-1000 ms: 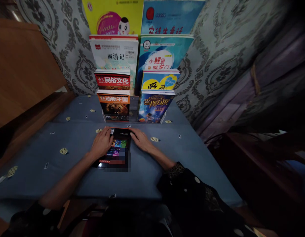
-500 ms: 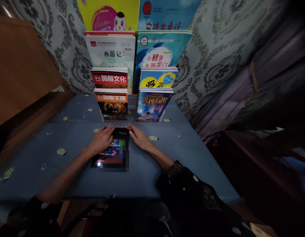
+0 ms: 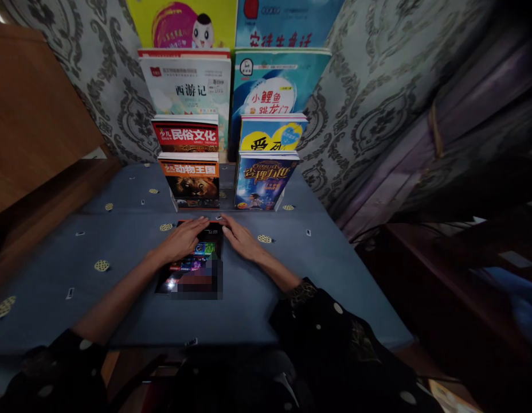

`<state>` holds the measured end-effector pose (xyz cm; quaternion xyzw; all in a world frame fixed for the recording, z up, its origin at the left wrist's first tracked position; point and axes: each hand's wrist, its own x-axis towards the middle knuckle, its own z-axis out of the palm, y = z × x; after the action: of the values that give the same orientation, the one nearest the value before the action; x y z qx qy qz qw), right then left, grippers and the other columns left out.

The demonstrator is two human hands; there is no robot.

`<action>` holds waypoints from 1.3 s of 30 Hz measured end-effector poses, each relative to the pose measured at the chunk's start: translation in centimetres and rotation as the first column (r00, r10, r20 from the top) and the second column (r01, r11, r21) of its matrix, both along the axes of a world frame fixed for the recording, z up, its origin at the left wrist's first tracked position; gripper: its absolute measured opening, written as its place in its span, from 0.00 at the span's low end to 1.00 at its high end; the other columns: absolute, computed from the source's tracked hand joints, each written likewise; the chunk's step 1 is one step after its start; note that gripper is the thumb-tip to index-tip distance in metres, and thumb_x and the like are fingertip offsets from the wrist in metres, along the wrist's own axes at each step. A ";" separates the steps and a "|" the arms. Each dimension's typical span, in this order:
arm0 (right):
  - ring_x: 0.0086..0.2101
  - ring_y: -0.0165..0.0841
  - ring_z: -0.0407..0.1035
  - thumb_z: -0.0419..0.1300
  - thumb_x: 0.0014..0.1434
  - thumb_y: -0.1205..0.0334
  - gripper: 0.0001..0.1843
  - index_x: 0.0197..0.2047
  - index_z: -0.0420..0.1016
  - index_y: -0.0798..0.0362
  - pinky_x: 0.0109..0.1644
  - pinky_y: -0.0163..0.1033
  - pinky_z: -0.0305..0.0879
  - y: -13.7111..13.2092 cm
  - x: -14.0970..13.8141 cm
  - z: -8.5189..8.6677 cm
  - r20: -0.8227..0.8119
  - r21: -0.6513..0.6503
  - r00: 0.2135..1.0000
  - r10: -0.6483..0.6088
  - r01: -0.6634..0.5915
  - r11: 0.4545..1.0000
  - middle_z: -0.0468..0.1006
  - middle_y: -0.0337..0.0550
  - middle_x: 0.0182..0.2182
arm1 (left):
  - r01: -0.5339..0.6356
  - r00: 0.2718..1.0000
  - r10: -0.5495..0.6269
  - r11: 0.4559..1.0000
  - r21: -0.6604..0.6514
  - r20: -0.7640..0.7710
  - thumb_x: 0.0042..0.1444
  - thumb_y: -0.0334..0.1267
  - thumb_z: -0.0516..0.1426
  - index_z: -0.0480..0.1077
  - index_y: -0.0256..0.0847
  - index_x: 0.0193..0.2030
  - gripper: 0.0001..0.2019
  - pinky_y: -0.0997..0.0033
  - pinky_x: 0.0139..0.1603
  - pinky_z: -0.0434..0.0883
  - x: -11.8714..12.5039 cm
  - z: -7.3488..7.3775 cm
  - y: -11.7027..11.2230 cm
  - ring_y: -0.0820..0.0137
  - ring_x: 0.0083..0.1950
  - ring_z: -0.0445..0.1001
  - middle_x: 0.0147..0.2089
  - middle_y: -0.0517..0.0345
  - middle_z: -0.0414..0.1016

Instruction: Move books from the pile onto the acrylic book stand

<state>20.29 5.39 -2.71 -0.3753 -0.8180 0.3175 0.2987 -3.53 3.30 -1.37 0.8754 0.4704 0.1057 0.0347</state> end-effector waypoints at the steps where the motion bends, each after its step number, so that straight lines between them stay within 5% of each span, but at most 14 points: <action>1: 0.63 0.39 0.64 0.44 0.73 0.55 0.28 0.72 0.53 0.53 0.69 0.52 0.58 0.0 0.0 0.1 0.001 -0.007 1.000 0.001 -0.001 1.000 0.72 0.53 0.63 | 0.009 1.000 -0.009 1.000 -0.003 0.003 0.55 0.26 0.46 0.61 0.36 0.70 0.33 0.55 0.74 0.56 0.2 0.0 0.1 0.65 0.74 0.58 0.73 0.51 0.61; 18: 0.63 0.38 0.66 0.42 0.73 0.49 0.32 0.75 0.45 0.54 0.69 0.51 0.58 0.4 0.1 0.2 -0.129 -0.122 0.988 -0.083 0.068 0.990 0.69 0.56 0.64 | 0.065 0.998 -0.065 0.997 -0.028 0.009 0.65 0.34 0.44 0.59 0.39 0.71 0.27 0.51 0.74 0.53 1.9 0.3 0.4 0.64 0.75 0.55 0.73 0.50 0.59; 39: 0.64 0.38 0.63 0.43 0.73 0.48 0.33 0.75 0.45 0.52 0.70 0.51 0.56 0.4 0.2 0.2 -0.101 -0.079 0.993 -0.063 0.055 0.995 0.68 0.53 0.65 | 0.117 0.993 -0.116 0.993 -0.023 0.024 0.68 0.36 0.44 0.60 0.43 0.71 0.25 0.49 0.74 0.51 2.9 0.4 0.5 0.65 0.75 0.56 0.74 0.51 0.59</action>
<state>20.52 5.80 -2.47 -0.3935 -0.7773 0.3584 0.3354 -0.67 3.79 -0.96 0.8996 0.4193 0.1078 0.0568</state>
